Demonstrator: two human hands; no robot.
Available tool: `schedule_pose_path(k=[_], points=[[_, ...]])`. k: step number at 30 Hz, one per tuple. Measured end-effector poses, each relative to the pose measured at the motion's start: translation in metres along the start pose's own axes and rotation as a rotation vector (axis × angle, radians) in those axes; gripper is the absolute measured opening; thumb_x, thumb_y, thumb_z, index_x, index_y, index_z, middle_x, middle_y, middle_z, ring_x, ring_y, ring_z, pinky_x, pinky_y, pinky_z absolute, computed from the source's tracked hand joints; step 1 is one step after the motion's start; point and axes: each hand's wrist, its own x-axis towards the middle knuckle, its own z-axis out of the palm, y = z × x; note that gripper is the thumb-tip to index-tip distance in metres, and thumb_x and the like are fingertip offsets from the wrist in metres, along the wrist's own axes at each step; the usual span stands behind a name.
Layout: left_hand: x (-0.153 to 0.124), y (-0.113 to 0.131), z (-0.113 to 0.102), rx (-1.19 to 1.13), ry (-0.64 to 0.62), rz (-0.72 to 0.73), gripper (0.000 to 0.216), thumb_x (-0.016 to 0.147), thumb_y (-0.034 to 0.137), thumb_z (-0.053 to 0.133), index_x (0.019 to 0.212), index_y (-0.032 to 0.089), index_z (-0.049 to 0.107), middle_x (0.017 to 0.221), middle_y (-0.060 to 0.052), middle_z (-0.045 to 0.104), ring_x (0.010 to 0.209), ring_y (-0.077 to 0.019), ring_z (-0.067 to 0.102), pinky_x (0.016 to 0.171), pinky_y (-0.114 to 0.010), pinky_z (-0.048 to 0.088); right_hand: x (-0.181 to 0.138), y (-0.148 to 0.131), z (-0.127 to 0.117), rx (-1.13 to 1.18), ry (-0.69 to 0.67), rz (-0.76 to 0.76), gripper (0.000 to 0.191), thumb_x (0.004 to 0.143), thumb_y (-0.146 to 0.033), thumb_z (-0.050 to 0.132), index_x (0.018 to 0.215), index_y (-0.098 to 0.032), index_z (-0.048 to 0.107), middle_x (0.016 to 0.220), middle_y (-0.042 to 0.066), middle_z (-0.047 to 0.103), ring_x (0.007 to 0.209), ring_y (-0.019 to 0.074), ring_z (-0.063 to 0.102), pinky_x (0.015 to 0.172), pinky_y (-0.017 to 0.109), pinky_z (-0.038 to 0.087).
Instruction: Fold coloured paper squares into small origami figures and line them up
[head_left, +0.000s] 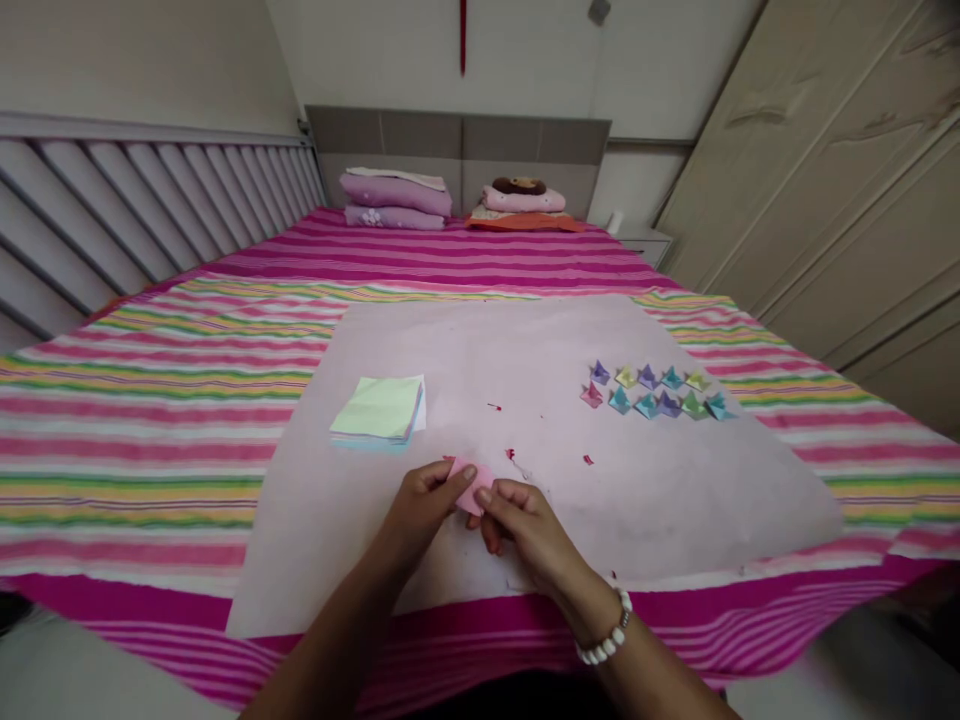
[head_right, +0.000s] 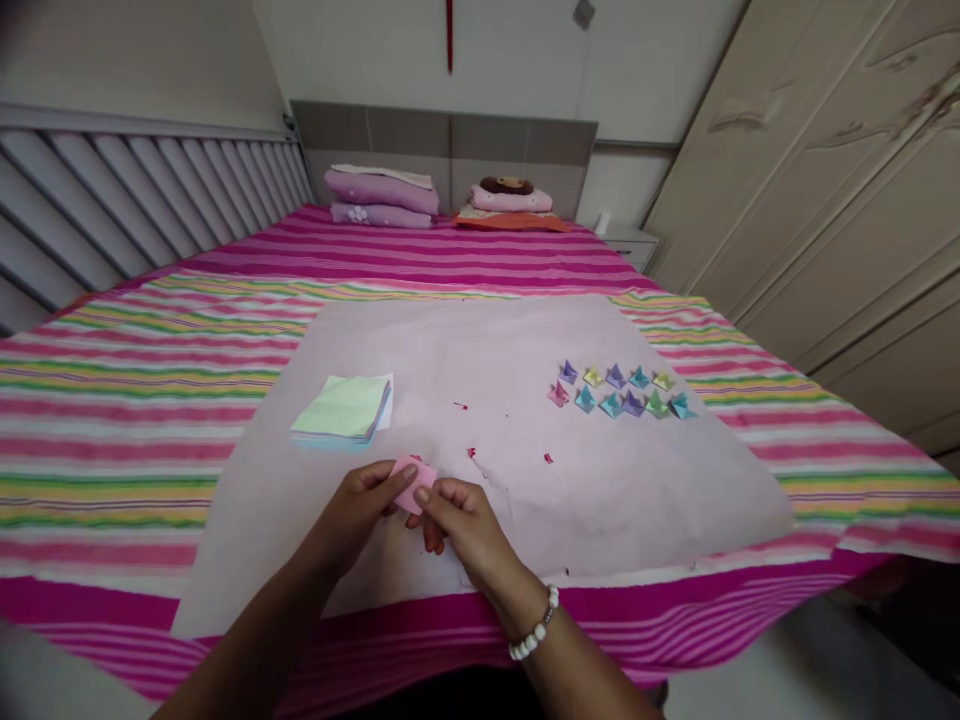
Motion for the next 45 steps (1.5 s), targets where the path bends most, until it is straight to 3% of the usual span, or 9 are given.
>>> schedule_pose_path(k=[6,12,18,23,26,30,37,40,45], points=[[-0.002,0.004,0.009,-0.027,-0.027,-0.039,0.039,0.079,0.049,0.063,0.057,0.018,0.055,0.044,0.004,0.049,0.047,-0.0120,0.046,0.053,-0.026,0.035,-0.005,0.002,-0.001,-0.019,-0.014,-0.037,0.035,0.072,-0.048,0.074,0.066,-0.014,0.067,0.056,0.000,0.064,0.040,0.0061,0.042,0.044,0.022,0.030],[0.001,0.003,0.006,0.067,0.142,0.012,0.045,0.073,0.049,0.068,0.050,0.019,0.044,0.049,0.006,0.039,0.051,-0.0104,0.040,0.052,-0.024,0.033,-0.006,0.002,0.004,-0.039,-0.014,-0.049,0.039,0.075,-0.048,0.073,0.057,-0.015,0.061,0.047,-0.002,0.058,0.038,0.0058,0.038,0.043,0.022,0.028],[-0.001,0.004,0.005,0.001,0.092,0.006,0.045,0.079,0.051,0.061,0.052,0.018,0.046,0.052,0.004,0.043,0.053,-0.0114,0.041,0.056,-0.025,0.035,-0.008,0.004,0.005,-0.032,-0.021,-0.024,0.039,0.075,-0.047,0.073,0.056,-0.016,0.059,0.049,-0.001,0.061,0.037,0.0061,0.042,0.042,0.022,0.029],[-0.002,0.000,0.006,-0.020,0.212,0.055,0.045,0.078,0.048,0.063,0.052,0.019,0.043,0.052,0.006,0.040,0.052,-0.0106,0.038,0.053,-0.025,0.031,-0.007,0.005,0.007,-0.032,-0.031,-0.027,0.037,0.076,-0.045,0.072,0.057,-0.016,0.061,0.044,-0.003,0.057,0.036,0.0060,0.041,0.042,0.021,0.029],[-0.003,0.002,0.004,-0.053,0.133,-0.008,0.041,0.083,0.052,0.055,0.062,0.018,0.055,0.055,0.004,0.050,0.056,-0.0127,0.046,0.056,-0.025,0.036,-0.006,0.006,0.007,-0.011,-0.020,-0.026,0.037,0.075,-0.045,0.072,0.057,-0.016,0.060,0.049,-0.001,0.061,0.036,0.0058,0.042,0.040,0.021,0.029],[-0.008,0.003,0.000,-0.020,0.023,-0.013,0.030,0.073,0.046,0.070,0.074,0.016,0.065,0.068,0.001,0.062,0.065,-0.0146,0.054,0.063,-0.026,0.040,-0.005,0.007,0.004,0.018,0.013,-0.033,0.039,0.072,-0.049,0.074,0.058,-0.015,0.061,0.050,-0.001,0.062,0.034,0.0054,0.042,0.039,0.020,0.030],[-0.011,-0.002,-0.001,-0.015,0.054,0.018,0.029,0.070,0.038,0.072,0.055,0.016,0.061,0.049,0.004,0.049,0.052,-0.0103,0.041,0.054,-0.024,0.032,-0.004,0.005,0.001,0.015,0.009,-0.041,0.040,0.071,-0.051,0.074,0.058,-0.016,0.060,0.052,0.000,0.063,0.036,0.0073,0.046,0.039,0.021,0.033],[-0.010,0.001,-0.002,-0.011,0.057,0.019,0.030,0.067,0.038,0.074,0.054,0.015,0.060,0.050,0.005,0.046,0.053,-0.0099,0.039,0.053,-0.024,0.030,-0.005,-0.001,-0.003,-0.005,0.015,-0.078,0.032,0.069,-0.046,0.077,0.071,-0.015,0.067,0.057,0.000,0.064,0.045,0.0098,0.053,0.045,0.022,0.040],[-0.011,0.003,0.000,0.034,0.054,-0.016,0.033,0.065,0.041,0.076,0.055,0.015,0.059,0.051,0.006,0.038,0.053,-0.0087,0.033,0.051,-0.023,0.024,-0.005,-0.011,-0.013,0.008,0.207,-0.224,0.037,0.064,-0.034,0.083,0.096,-0.020,0.070,0.065,-0.003,0.061,0.057,0.0112,0.055,0.056,0.024,0.046]])
